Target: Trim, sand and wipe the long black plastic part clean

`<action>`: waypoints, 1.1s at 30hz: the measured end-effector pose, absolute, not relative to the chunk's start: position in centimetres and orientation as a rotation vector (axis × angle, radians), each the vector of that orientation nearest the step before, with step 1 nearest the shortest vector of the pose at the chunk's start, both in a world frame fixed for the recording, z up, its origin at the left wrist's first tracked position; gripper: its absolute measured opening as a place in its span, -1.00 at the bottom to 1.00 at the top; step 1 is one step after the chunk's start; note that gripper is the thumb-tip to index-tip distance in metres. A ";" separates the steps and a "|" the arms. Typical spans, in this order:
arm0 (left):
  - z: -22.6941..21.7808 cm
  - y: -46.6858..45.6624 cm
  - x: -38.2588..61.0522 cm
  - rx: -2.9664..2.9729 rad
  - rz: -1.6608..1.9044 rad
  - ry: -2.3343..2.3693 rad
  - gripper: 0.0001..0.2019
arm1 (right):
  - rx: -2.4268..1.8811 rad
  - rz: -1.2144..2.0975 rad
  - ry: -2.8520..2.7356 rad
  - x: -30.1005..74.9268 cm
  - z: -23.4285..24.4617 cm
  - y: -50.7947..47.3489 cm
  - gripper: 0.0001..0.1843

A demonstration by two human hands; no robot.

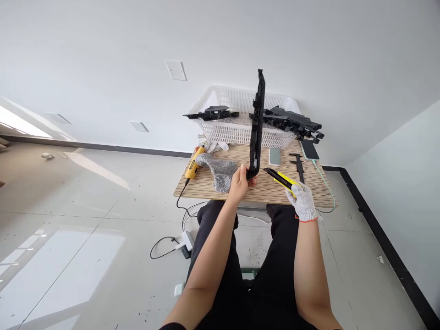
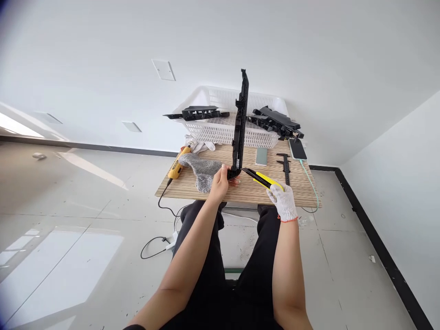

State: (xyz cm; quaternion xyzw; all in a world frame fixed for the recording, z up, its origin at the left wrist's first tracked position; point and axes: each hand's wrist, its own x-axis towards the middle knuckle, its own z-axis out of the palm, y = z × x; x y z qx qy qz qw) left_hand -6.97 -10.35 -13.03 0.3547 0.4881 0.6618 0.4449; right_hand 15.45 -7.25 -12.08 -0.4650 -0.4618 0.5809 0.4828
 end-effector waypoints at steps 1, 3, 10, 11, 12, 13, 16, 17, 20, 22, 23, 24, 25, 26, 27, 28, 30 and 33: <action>-13.2 -10.5 -6.9 0.850 1.662 1.197 -0.27 | -1.160 1.438 -1.117 15.3 -12.2 -7.4 -0.53; -13.4 -10.9 -6.8 0.826 1.694 1.161 -0.22 | -1.220 1.498 -1.157 14.8 -12.3 -7.5 -0.52; -14.3 -11.6 -7.0 0.869 1.651 0.995 -0.15 | -1.306 1.359 -1.211 13.1 -12.2 -7.8 -0.52; -14.4 -11.7 -7.1 0.896 1.627 0.952 -0.17 | -1.316 1.397 -1.231 13.1 -12.1 -7.8 -0.52; -14.5 -11.8 -7.1 0.925 1.596 0.913 -0.20 | -1.327 1.424 -1.234 13.1 -12.1 -7.7 -0.52; -14.7 -11.9 -7.2 0.954 1.558 0.885 -0.22 | -1.337 1.428 -1.203 13.3 -12.1 -7.5 -0.53; -14.9 -12.2 -7.4 1.005 1.460 0.886 -0.20 | -1.323 1.420 -1.082 13.7 -12.1 -7.1 -0.55; -15.0 -12.3 -7.4 1.018 1.452 0.918 -0.22 | -1.321 1.459 -1.103 13.8 -12.2 -7.0 -0.56; -15.1 -12.5 -7.6 1.051 1.483 1.041 -0.36 | -1.331 1.486 -1.204 13.9 -12.1 -7.2 -0.57; -14.9 -12.7 -7.8 1.066 1.505 1.100 -0.45 | -1.328 1.398 -1.188 13.6 -11.9 -7.6 -0.57; -14.8 -12.9 -7.9 1.071 1.516 1.120 -0.48 | -1.318 1.377 -1.187 13.5 -11.8 -7.9 -0.58; -14.7 -13.0 -8.0 1.075 1.529 1.135 -0.50 | -1.310 1.384 -1.203 13.4 -11.7 -8.1 -0.60; -14.5 -13.2 -8.2 1.078 1.543 1.149 -0.51 | -1.305 1.411 -1.229 13.4 -11.6 -8.3 -0.61; -14.4 -13.3 -8.3 1.081 1.557 1.163 -0.51 | -1.297 1.433 -1.243 13.4 -11.5 -8.5 -0.62; -14.3 -13.4 -8.4 1.083 1.567 1.175 -0.52 | -1.288 1.441 -1.238 13.5 -11.5 -8.6 -0.62; -14.2 -13.5 -8.6 1.087 1.573 1.185 -0.54 | -1.278 1.442 -1.227 13.7 -11.5 -8.8 -0.61; -14.2 -13.6 -8.8 1.106 1.564 1.186 -0.56 | -1.266 1.472 -1.246 13.9 -11.5 -8.9 -0.58; -14.3 -13.5 -8.9 1.123 1.555 1.181 -0.56 | -1.289 1.509 -1.359 13.9 -11.5 -9.0 -0.54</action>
